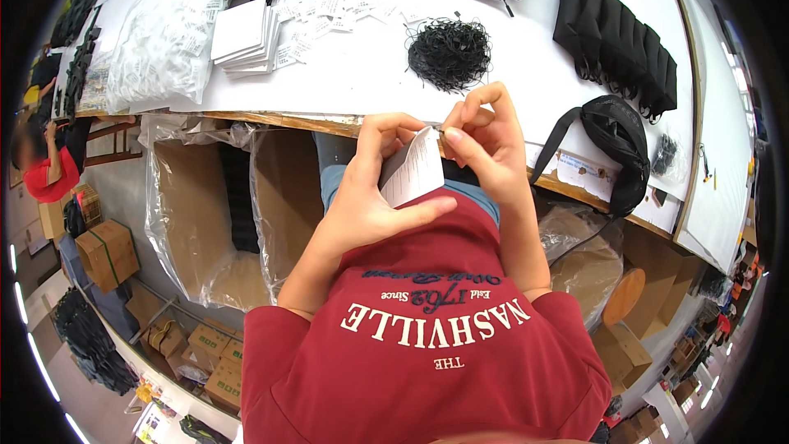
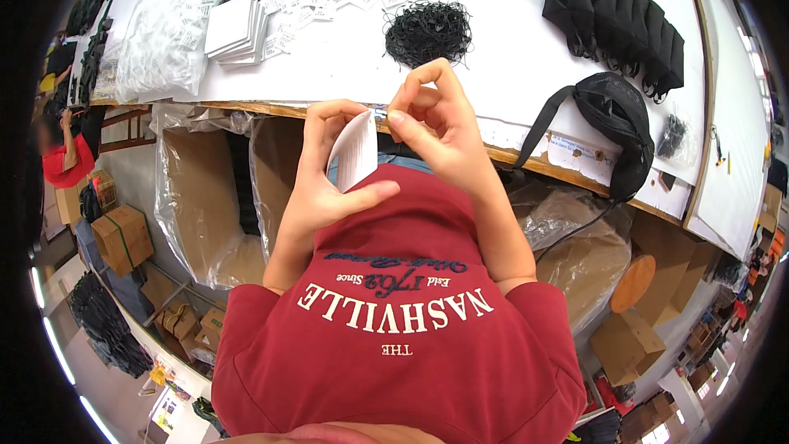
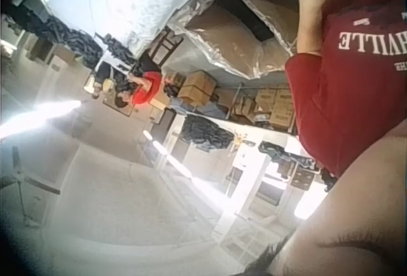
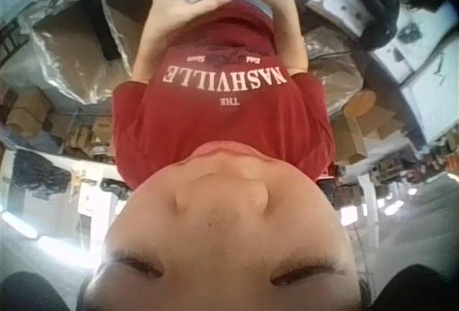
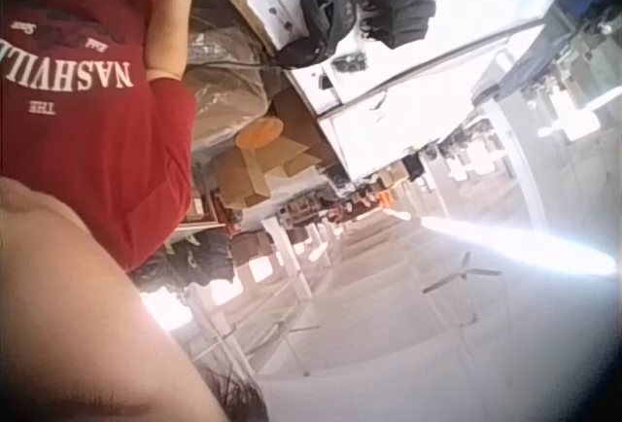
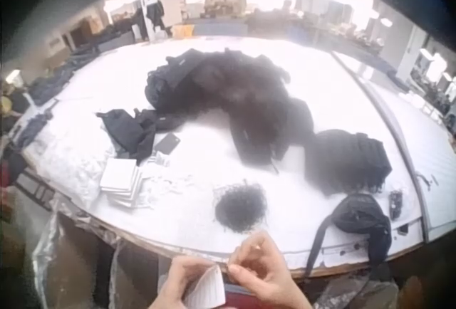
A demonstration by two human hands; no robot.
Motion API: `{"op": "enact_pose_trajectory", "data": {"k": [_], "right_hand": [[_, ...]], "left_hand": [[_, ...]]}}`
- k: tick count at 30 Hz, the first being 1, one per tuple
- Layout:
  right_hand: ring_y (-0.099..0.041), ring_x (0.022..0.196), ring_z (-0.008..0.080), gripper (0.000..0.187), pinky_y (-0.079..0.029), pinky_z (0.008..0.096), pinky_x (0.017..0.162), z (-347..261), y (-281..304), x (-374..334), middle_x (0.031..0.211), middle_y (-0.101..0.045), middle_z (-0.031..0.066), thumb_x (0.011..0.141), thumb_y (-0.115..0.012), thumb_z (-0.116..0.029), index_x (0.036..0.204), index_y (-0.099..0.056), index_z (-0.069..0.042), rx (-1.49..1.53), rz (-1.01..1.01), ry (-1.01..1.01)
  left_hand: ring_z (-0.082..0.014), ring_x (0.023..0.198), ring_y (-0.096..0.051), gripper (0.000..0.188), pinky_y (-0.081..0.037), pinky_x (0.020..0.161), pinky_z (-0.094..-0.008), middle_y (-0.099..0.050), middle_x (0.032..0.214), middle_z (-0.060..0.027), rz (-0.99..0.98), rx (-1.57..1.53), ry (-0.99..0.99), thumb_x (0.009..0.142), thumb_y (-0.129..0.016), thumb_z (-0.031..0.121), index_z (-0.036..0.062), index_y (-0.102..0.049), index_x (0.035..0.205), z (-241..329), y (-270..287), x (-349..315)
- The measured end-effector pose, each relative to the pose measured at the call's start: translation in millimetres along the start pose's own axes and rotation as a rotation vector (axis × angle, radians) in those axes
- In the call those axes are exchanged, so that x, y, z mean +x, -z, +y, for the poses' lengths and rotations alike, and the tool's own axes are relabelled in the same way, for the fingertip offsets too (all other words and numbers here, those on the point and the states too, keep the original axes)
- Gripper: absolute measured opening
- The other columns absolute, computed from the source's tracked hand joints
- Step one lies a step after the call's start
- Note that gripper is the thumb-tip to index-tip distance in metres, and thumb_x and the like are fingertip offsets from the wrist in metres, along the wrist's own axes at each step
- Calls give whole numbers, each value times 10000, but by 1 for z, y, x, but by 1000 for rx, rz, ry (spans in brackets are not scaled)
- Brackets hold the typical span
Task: The recorder is placing small instruction tags or labels into black soft pouches and then putting the pouches into a bin or grouping them.
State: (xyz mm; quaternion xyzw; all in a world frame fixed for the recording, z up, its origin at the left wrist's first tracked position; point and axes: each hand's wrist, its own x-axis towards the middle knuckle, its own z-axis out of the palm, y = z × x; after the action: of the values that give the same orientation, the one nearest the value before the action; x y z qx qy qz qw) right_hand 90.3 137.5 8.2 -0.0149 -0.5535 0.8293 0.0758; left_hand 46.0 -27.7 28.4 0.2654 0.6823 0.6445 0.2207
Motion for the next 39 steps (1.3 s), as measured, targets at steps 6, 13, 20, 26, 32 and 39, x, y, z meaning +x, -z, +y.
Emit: {"op": "enact_pose_trajectory", "data": {"k": [6, 13, 20, 26, 32, 39], "right_hand": [[-484, 617, 66, 240, -384, 200, 543, 8, -6, -8, 745, -553, 56, 822, -547, 80, 952, -386, -41, -366, 31, 259], [-441, 518, 60, 263, -353, 195, 458, 3, -13, -10, 698, -554, 39, 773, -584, 103, 910, -411, -39, -572, 51, 429], [-468, 510, 73, 247, -376, 207, 456, 7, -18, -7, 690, -565, 37, 767, -614, 72, 889, -432, -42, -666, 75, 406], [-503, 511, 62, 187, -388, 201, 474, -2, -15, -7, 650, -574, 22, 795, -648, 9, 930, -527, -38, -484, 115, 224], [-504, 573, 44, 111, -398, 185, 537, -7, -7, -9, 724, -605, 19, 786, -679, -4, 848, -588, -12, -469, 41, 116], [-417, 483, 77, 73, -337, 233, 462, -4, -6, -7, 554, -475, 6, 816, -641, -37, 851, -577, -38, -500, -97, 31]], "left_hand": [[-102, 781, -544, 224, -449, 722, -233, -564, 981, -69, 127, -263, 31, 833, -625, 34, 12, -538, 1038, -8, -4, 1], [-68, 691, -534, 93, -430, 614, -203, -560, 800, -19, 298, -46, -62, 810, -664, 17, -8, -601, 872, -15, -5, -1], [-69, 642, -525, 130, -422, 584, -202, -572, 748, -29, 343, 54, -142, 747, -703, -35, 0, -614, 835, -10, -6, 2], [-110, 635, -526, 159, -410, 581, -214, -579, 752, -51, 266, -8, -279, 689, -720, -75, -1, -638, 803, -11, 2, 4], [-151, 765, -548, 126, -431, 684, -244, -589, 847, -116, 135, -301, -200, 813, -665, 70, -41, -619, 849, -22, 11, 0], [-60, 807, -505, 82, -400, 697, -196, -543, 879, -12, -151, -357, 183, 935, -516, 108, 26, -520, 937, -26, 24, 7]]}}
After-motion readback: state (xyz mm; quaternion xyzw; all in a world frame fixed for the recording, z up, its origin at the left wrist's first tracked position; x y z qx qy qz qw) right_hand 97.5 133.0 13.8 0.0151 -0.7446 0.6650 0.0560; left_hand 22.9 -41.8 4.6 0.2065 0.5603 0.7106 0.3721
